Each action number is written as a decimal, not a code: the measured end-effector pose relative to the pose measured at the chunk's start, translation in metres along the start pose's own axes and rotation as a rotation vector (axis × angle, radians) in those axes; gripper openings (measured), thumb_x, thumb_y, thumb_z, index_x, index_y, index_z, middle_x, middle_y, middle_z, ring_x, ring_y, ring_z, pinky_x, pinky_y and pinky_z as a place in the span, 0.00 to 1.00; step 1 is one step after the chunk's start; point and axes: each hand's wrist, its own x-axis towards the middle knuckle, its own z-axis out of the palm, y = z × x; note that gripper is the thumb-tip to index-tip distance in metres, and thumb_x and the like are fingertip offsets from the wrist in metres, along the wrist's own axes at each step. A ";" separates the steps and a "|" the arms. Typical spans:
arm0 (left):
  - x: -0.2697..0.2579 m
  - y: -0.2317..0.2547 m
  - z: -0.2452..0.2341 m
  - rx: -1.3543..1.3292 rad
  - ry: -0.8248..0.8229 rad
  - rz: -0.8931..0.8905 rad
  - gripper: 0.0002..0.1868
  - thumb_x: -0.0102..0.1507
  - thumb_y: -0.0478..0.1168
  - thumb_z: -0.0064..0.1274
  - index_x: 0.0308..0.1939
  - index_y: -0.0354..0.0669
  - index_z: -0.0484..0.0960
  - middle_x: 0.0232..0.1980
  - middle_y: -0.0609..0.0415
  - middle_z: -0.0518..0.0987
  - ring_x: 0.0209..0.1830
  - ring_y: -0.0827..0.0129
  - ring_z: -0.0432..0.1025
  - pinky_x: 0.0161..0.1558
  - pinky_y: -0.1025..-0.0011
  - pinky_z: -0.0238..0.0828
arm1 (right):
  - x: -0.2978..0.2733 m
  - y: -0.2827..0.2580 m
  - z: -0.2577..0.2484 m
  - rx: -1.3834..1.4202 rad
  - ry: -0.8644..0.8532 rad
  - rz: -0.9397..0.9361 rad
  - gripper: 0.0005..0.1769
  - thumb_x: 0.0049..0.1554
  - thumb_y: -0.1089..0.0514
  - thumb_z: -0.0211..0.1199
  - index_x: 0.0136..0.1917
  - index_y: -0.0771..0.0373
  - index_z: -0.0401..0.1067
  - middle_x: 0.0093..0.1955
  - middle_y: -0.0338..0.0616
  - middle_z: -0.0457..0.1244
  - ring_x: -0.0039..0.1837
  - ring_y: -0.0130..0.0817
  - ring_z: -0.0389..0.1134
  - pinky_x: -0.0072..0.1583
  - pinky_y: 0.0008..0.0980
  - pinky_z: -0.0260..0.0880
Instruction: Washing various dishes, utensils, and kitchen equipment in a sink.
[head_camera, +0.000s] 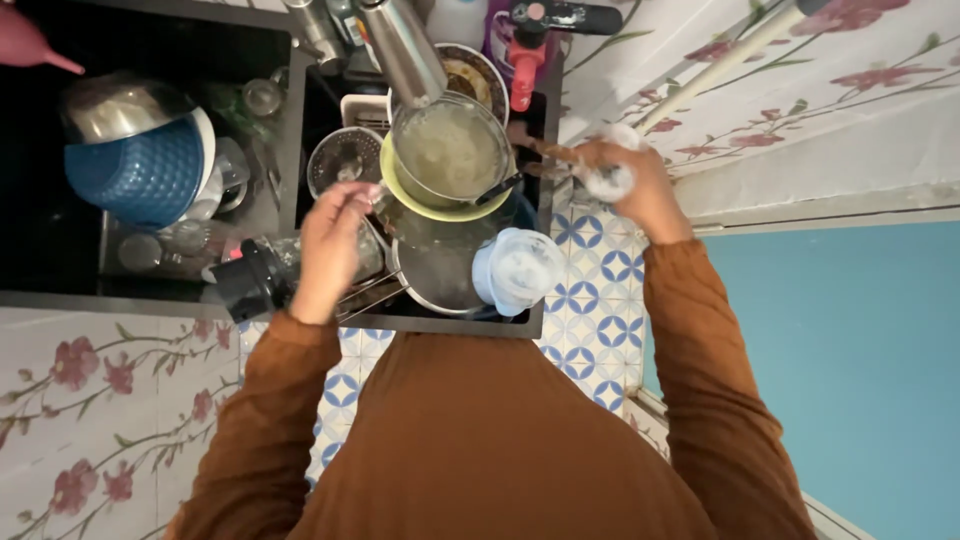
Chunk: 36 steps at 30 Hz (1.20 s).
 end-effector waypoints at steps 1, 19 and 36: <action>0.003 -0.004 -0.002 0.000 0.005 -0.003 0.09 0.66 0.34 0.46 0.46 0.39 0.81 0.40 0.47 0.77 0.43 0.61 0.71 0.51 0.64 0.66 | 0.003 0.003 0.007 0.002 -0.005 -0.003 0.10 0.49 0.55 0.70 0.44 0.57 0.74 0.40 0.45 0.69 0.48 0.54 0.70 0.53 0.45 0.69; 0.035 -0.005 -0.055 0.333 -0.018 -0.013 0.09 0.68 0.43 0.48 0.44 0.48 0.83 0.43 0.47 0.79 0.49 0.49 0.72 0.53 0.57 0.66 | -0.038 -0.074 -0.009 0.073 0.559 -0.043 0.20 0.62 0.44 0.61 0.54 0.62 0.75 0.50 0.50 0.68 0.53 0.46 0.68 0.59 0.40 0.64; -0.010 0.025 -0.080 0.489 -0.126 -0.093 0.18 0.67 0.45 0.47 0.51 0.32 0.79 0.51 0.32 0.76 0.56 0.38 0.68 0.57 0.48 0.62 | -0.036 -0.113 0.026 0.181 0.483 0.005 0.14 0.62 0.50 0.60 0.51 0.62 0.76 0.48 0.50 0.68 0.51 0.48 0.67 0.59 0.41 0.63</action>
